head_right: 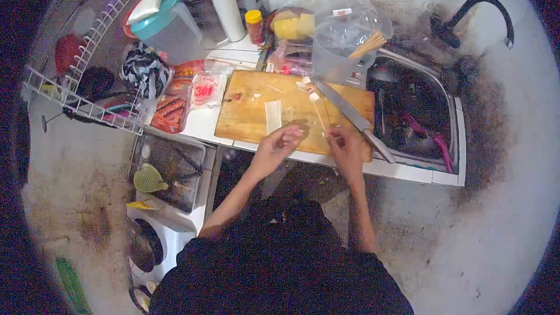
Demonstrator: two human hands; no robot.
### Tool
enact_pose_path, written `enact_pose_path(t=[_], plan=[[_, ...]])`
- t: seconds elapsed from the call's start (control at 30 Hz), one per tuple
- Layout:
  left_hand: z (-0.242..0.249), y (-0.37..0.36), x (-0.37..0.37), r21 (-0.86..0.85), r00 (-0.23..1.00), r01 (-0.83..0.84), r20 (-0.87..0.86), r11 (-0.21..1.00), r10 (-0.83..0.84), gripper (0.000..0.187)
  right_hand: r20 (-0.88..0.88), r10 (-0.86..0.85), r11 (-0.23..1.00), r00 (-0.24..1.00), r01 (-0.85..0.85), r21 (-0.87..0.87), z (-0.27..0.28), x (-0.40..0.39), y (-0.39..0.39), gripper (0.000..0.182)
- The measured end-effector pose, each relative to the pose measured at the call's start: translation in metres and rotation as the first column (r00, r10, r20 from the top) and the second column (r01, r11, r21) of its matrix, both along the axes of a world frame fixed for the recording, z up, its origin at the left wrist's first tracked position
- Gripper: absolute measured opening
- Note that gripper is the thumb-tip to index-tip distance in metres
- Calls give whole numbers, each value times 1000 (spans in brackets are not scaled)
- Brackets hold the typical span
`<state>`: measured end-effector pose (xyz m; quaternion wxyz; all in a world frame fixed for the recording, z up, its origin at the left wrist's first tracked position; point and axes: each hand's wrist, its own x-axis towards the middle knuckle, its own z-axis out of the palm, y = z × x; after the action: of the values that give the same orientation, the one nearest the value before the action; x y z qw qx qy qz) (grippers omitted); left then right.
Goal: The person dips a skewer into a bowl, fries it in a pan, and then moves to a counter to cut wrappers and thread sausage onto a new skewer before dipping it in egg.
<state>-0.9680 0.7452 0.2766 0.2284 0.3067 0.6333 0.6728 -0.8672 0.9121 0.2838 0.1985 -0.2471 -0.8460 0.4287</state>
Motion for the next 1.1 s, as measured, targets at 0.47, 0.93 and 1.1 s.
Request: enact_pose_path(t=[0.47,0.93,1.1], plan=[[5,-49,-35,-150,826,-343,-517,927,222,32,-33,85,993,996,-82,89,-7,-46,5,18],[4,-67,-99,-190,613,-496,-767,847,187,42,89,-100,955,991,70,288,22,21,43,21],[23,-65,-114,-351,607,-533,-792,770,59,36,41,-132,892,990,101,441,48,37,27,24]])
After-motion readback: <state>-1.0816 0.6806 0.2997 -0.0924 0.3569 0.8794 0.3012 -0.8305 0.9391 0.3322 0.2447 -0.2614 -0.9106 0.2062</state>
